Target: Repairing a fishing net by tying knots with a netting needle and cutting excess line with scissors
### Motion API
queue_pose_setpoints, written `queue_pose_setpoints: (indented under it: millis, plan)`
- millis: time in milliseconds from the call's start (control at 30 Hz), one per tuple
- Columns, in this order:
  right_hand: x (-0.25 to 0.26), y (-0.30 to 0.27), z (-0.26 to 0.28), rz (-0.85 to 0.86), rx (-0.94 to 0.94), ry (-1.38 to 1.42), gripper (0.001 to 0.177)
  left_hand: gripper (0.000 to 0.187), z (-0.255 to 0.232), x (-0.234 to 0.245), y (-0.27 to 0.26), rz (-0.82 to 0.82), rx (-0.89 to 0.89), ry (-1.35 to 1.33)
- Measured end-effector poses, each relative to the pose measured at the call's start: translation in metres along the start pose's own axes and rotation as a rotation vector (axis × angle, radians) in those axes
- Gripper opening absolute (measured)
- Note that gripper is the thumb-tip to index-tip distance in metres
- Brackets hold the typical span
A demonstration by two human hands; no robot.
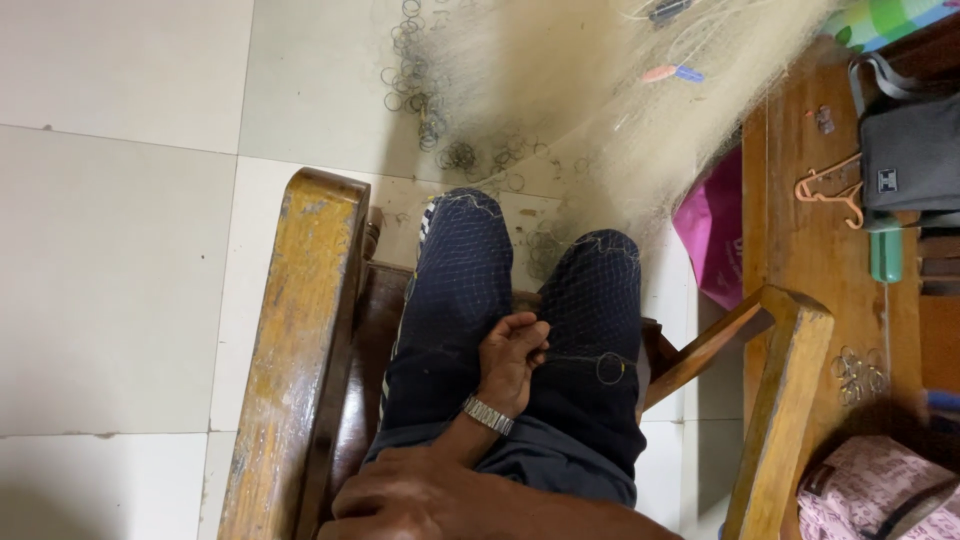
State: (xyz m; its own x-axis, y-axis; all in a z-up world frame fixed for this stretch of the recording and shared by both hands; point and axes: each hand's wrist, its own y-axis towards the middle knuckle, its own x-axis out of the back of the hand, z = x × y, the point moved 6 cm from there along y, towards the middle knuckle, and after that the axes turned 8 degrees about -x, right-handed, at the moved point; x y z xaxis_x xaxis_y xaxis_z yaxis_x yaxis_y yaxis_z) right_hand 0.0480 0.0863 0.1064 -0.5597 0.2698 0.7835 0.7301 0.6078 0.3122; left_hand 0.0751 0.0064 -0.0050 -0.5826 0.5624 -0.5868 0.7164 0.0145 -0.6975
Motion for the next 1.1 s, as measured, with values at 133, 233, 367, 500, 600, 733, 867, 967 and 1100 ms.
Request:
queue_pose_setpoints:
  millis: [133, 233, 367, 500, 600, 733, 867, 967, 1100]
  plan:
    - [0.102, 0.049, -0.028, 0.266, 0.350, 1.284, 0.036, 0.023, -0.003, -0.002, -0.003, 0.021, 0.019, 0.065]
    - [0.138, 0.078, -0.051, 0.352, 0.480, 1.864, 0.043, 0.020, -0.003, -0.002, -0.005, 0.056, 0.044, 0.104]
    - [0.148, 0.096, -0.065, 0.394, 0.457, 1.918, 0.048, 0.020, -0.006, -0.005, -0.007, 0.098, 0.069, 0.110]
    - [0.140, 0.086, -0.046, 0.412, 0.492, 1.884, 0.048, 0.015, -0.002, -0.003, 0.000, 0.169, 0.049, 0.058]
    - [0.136, 0.088, -0.043, 0.366, 0.384, 1.831, 0.026, 0.012, -0.002, -0.002, 0.000, 0.221, 0.057, 0.082]
    - [0.130, 0.086, -0.038, 0.301, 0.353, 1.843, 0.037, 0.013, -0.005, -0.005, -0.003, 0.224, 0.056, 0.094]
    - [0.131, 0.085, -0.038, 0.259, 0.352, 1.831, 0.033, 0.013, -0.004, -0.004, -0.004, 0.186, 0.084, 0.085]
    - [0.132, 0.086, -0.038, 0.273, 0.345, 1.856, 0.036, 0.015, -0.003, -0.004, -0.003, 0.188, 0.075, 0.068]
    - [0.130, 0.087, -0.038, 0.277, 0.332, 1.823, 0.035, 0.015, -0.005, -0.006, -0.005, 0.199, 0.093, 0.075]
